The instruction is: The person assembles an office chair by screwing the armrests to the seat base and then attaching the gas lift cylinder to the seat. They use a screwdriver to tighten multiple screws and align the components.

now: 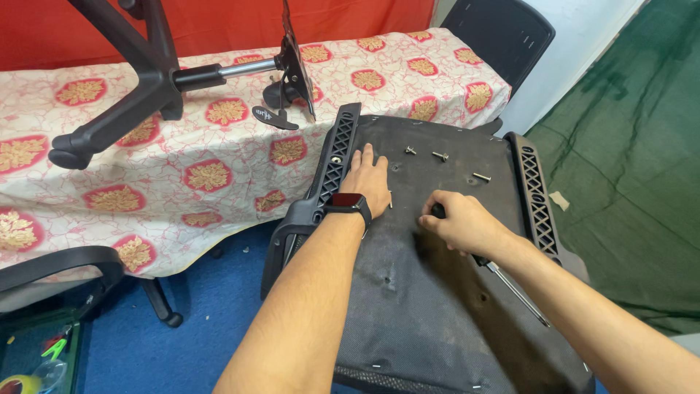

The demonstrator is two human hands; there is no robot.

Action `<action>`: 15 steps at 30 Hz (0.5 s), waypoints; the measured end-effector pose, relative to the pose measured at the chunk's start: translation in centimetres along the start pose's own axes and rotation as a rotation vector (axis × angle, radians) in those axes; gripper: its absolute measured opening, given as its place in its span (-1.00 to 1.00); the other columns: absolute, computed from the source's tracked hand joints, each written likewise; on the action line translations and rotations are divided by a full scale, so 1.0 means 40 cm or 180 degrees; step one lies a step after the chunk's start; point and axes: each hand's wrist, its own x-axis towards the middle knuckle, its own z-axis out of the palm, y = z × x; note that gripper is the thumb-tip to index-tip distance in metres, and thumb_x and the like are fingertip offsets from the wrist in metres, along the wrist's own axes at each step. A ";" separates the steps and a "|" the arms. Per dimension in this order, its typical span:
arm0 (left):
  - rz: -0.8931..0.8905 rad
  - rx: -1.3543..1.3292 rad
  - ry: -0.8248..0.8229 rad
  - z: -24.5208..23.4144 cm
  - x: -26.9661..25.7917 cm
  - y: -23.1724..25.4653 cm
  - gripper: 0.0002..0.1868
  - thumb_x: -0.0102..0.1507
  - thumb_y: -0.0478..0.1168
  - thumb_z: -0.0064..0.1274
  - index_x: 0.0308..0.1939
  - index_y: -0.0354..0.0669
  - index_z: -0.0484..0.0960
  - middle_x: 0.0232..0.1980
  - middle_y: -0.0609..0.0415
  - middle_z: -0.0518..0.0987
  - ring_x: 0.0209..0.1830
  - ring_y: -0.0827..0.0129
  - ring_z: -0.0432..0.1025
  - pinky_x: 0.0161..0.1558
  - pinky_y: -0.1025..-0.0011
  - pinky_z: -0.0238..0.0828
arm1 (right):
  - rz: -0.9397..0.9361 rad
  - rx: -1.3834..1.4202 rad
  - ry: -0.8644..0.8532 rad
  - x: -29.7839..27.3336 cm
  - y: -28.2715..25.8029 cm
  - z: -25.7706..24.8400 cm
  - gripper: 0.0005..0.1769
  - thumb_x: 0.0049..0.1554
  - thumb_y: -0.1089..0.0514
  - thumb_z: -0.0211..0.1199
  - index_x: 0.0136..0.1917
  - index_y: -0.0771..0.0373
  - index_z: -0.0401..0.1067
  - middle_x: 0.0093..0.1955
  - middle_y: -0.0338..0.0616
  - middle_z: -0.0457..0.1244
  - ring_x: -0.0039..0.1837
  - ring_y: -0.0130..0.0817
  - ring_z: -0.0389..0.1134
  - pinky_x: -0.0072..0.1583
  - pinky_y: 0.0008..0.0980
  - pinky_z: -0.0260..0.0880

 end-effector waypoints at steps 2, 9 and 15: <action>0.0055 0.0054 0.0229 0.005 0.017 0.002 -0.40 0.08 -0.30 0.17 0.20 -0.35 0.43 0.48 -0.44 0.11 0.47 -0.28 0.05 0.34 0.09 0.15 | -0.0104 0.0036 -0.0013 0.022 -0.017 0.003 -0.62 0.15 -0.02 0.26 0.17 0.18 0.44 -0.47 -0.01 0.31 -0.48 -0.27 0.34 -0.37 -0.24 0.38; 0.0084 0.0146 0.0314 -0.003 0.013 0.019 -0.66 -0.01 -0.36 0.27 -0.15 -0.33 0.66 0.11 -0.16 0.49 0.18 -0.06 0.38 0.14 0.13 0.42 | -0.0252 -0.0091 -0.0015 0.123 -0.049 0.041 -0.57 0.14 -0.01 0.28 0.21 0.23 0.44 -0.37 0.02 0.38 -0.45 -0.24 0.38 -0.34 -0.23 0.45; 0.0141 -0.0094 0.0500 -0.017 -0.024 0.043 -0.75 0.02 -0.33 0.31 -0.24 -0.31 0.68 0.08 -0.17 0.51 0.19 -0.08 0.38 0.12 0.16 0.46 | -0.1301 -0.0255 0.0660 0.202 -0.015 0.090 -0.54 0.08 0.00 0.38 0.09 0.41 0.46 -0.09 0.26 0.41 -0.03 0.11 0.46 0.03 -0.06 0.46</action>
